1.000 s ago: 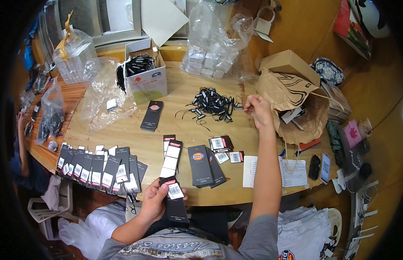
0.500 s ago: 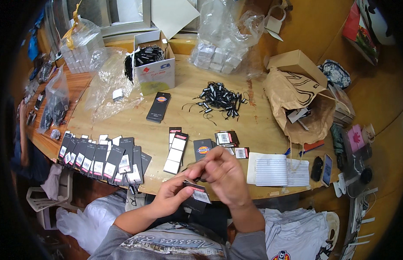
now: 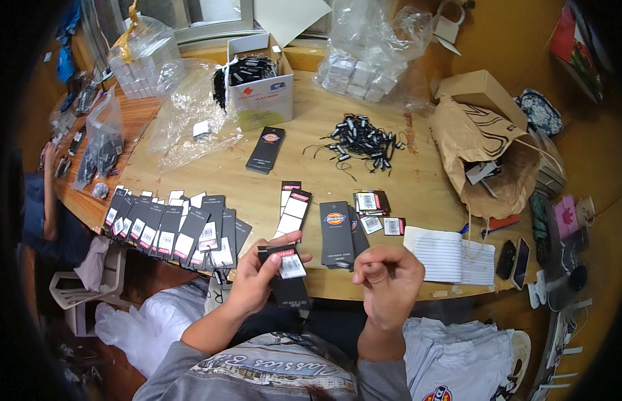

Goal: The person sits at a cluttered table and repeatedly picks up small black electronic components and rectangular cardboard tags. They attach each component to a tag and place the finished unit on a growing stack. A second person works in the background on similar items.

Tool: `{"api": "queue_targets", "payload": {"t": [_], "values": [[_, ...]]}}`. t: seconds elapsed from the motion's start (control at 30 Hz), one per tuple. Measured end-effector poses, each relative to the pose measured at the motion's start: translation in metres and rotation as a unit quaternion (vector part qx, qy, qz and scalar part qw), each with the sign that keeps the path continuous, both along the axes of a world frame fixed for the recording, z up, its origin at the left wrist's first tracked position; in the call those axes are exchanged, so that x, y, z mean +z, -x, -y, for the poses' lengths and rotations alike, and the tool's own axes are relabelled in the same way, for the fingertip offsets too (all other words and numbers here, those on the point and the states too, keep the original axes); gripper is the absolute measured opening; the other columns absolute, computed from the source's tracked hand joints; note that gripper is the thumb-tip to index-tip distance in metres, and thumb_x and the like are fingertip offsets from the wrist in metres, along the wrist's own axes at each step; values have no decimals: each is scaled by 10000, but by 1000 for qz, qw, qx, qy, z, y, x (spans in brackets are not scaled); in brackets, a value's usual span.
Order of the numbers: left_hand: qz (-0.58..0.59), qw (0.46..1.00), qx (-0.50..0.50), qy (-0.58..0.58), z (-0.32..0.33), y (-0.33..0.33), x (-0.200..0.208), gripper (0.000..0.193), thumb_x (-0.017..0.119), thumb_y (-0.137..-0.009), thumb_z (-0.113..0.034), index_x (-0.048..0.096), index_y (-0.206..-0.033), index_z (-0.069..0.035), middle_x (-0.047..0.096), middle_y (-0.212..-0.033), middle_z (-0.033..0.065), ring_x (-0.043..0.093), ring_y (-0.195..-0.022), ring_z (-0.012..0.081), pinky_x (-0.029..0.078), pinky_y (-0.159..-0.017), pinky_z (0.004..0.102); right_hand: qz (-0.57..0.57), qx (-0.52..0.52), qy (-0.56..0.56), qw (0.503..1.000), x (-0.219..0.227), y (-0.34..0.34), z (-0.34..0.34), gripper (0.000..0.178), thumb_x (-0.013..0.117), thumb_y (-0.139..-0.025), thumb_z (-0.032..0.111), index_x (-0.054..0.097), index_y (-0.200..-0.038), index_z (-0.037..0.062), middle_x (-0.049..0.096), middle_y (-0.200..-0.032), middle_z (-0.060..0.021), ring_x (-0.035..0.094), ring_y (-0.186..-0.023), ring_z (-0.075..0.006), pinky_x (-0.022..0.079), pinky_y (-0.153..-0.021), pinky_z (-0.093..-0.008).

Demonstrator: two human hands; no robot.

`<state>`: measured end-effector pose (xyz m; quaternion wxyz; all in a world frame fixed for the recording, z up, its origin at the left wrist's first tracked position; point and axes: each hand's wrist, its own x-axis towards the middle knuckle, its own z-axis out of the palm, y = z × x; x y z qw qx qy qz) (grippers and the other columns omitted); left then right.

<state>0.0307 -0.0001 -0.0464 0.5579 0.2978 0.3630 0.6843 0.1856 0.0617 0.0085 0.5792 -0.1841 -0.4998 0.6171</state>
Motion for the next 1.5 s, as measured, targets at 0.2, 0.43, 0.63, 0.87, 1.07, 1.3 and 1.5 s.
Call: {"api": "queue_targets", "payload": {"t": [0.2, 0.43, 0.63, 0.87, 1.07, 1.3, 1.5], "values": [[-43, 997, 61, 11, -1, 5, 5, 142, 485, -809, -68, 353, -829, -19, 546, -937, 160, 559, -844, 200, 475, -685, 275, 231, -35, -75, 969, -20, 30, 13, 47, 573, -709, -56, 555, -751, -45, 512, -746, -67, 481, -610, -68, 373, -509, -151], [-298, 929, 212, -59, 3, 6, 4, 182, 606, -714, -5, 489, -850, 30, 594, -782, 109, 581, -711, 112, 460, -598, 205, 210, 4, -57, 976, -31, 45, 7, 73, 589, -678, -59, 521, -683, -34, 441, -903, -60, 427, -612, -15, 353, -497, -138], [-414, 863, 243, -159, 2, 9, 4, 214, 622, -675, 26, 522, -864, 36, 605, -743, 124, 606, -626, 166, 475, -544, 227, 150, 78, 27, 985, -31, 44, 4, 79, 535, -671, -83, 494, -686, -17, 453, -898, -110, 459, -773, -105, 377, -697, -209], [-480, 806, 246, -247, -1, 11, 4, 278, 619, -639, 50, 517, -894, 11, 602, -765, 132, 606, -629, 230, 476, -519, 263, 126, 89, 26, 988, -34, 46, 4, 87, 512, -684, -88, 475, -684, -10, 463, -854, -107, 460, -764, -99, 380, -684, -203], [-514, 797, 174, -266, -1, 19, 3, 331, 577, -650, 71, 489, -965, 13, 583, -830, 157, 592, -712, 272, 476, -594, 292, 117, 72, 40, 990, -37, 48, 6, 90, 516, -701, -90, 473, -693, -11, 459, -851, -93, 449, -750, -85, 375, -648, -180], [-383, 916, 47, -108, 12, 11, 18, 383, 444, -750, 96, 403, -1120, 8, 527, -1012, 168, 535, -941, 246, 413, -783, 266, 166, -20, -66, 984, -42, 39, -6, 92, 555, -690, -80, 493, -703, -14, 481, -853, -68, 445, -671, -52, 347, -549, -146], [-399, 906, 112, -84, 12, 18, 11, 276, 516, -730, 70, 493, -1001, 21, 596, -871, 139, 609, -740, 199, 472, -642, 237, 270, -74, -201, 939, -25, 38, 4, 130, 633, -587, -63, 550, -673, -11, 486, -872, -99, 481, -707, -144, 393, -616, -235]]}}
